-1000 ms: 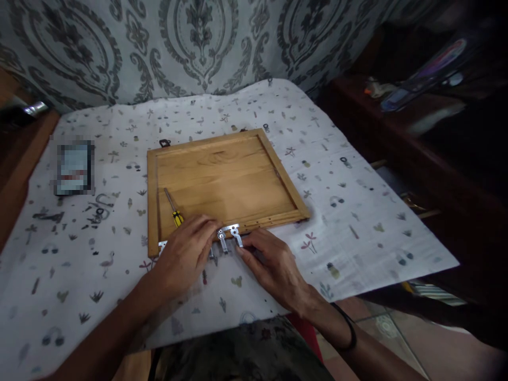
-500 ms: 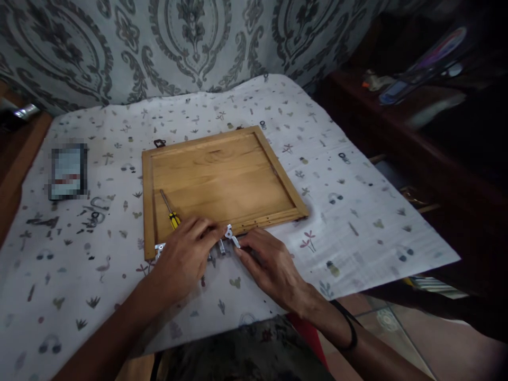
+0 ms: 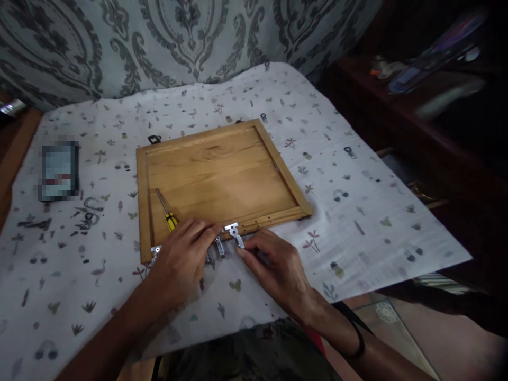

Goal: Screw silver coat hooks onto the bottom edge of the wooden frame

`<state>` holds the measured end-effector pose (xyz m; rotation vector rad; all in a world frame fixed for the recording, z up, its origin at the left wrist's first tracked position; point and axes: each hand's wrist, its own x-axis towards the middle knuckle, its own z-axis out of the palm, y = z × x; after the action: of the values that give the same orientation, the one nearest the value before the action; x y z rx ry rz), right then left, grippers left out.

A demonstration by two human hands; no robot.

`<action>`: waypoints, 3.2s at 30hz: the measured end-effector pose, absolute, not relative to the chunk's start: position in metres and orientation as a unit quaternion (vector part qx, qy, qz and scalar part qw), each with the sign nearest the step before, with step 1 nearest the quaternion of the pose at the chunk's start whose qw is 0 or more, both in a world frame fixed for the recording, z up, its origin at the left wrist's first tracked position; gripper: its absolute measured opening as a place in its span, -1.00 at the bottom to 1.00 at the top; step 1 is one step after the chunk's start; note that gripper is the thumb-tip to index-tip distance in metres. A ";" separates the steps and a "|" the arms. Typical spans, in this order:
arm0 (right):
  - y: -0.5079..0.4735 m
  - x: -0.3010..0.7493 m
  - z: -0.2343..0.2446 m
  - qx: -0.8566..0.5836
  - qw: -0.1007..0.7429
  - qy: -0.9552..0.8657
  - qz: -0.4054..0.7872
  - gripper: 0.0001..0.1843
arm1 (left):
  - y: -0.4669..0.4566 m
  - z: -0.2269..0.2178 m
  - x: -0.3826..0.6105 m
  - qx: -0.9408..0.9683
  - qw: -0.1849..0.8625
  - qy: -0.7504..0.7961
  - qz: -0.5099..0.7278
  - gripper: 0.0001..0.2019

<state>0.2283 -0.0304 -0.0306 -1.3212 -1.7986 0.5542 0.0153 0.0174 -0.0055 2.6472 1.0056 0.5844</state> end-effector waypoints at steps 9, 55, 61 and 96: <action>-0.030 0.226 -0.032 -0.522 0.400 -0.715 0.237 -0.73 | 0.018 -0.003 0.015 0.911 0.122 0.340 0.198 -0.58; -0.030 0.228 -0.032 -0.510 0.390 -0.729 0.237 -0.76 | 0.019 0.000 0.018 0.918 0.130 0.338 0.164 -0.60; -0.029 0.227 -0.031 -0.507 0.401 -0.726 0.237 -0.75 | 0.021 0.002 0.018 0.915 0.148 0.335 0.167 -0.62; -0.029 0.227 -0.030 -0.504 0.391 -0.732 0.240 -0.72 | 0.018 -0.005 0.017 0.915 0.137 0.333 0.180 -0.58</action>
<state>0.2275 -0.0293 -0.0298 -1.2791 -1.8591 0.6099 0.0169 0.0179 -0.0047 2.6491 0.9648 0.5195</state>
